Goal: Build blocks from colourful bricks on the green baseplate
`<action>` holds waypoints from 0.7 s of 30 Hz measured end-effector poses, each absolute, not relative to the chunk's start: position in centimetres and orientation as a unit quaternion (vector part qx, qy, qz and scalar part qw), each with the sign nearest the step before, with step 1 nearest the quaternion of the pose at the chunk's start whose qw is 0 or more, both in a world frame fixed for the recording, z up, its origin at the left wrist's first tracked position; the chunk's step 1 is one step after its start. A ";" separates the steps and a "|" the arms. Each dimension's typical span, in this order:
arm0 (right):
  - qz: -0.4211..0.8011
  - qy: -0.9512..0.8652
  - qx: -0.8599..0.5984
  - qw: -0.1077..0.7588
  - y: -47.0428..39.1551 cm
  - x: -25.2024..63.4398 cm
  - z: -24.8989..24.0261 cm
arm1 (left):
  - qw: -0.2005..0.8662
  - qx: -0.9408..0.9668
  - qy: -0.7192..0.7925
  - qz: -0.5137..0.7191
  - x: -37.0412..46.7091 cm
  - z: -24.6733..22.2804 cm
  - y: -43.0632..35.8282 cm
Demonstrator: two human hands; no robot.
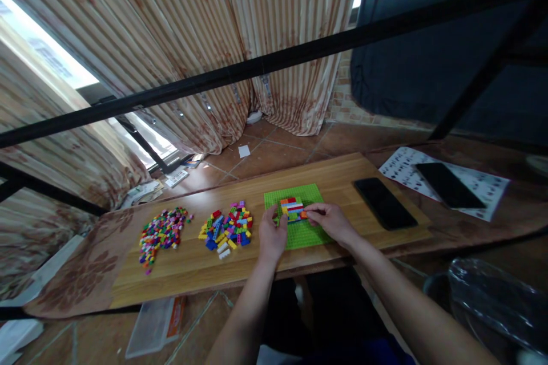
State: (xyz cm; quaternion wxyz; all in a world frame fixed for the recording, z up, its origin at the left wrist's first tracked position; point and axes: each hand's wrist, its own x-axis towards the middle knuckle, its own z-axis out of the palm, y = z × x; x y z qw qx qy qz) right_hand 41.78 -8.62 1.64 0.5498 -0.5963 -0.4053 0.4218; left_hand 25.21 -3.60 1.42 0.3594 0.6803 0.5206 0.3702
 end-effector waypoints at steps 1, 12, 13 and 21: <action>0.422 -0.407 -0.596 0.548 -8.5 41.8 1.7 | 0.371 0.674 0.523 0.366 25.6 1.4 -3.4; 0.413 -0.354 -0.611 0.575 -7.8 40.8 0.9 | 0.422 0.642 0.519 0.374 27.3 1.7 -3.4; 0.402 -0.351 -0.616 0.580 -7.7 40.7 0.8 | 0.424 0.641 0.518 0.376 27.3 1.6 -3.4; 0.313 -0.386 -0.658 0.566 -7.6 40.0 -0.2 | 0.438 0.618 0.528 0.383 27.5 1.7 -3.4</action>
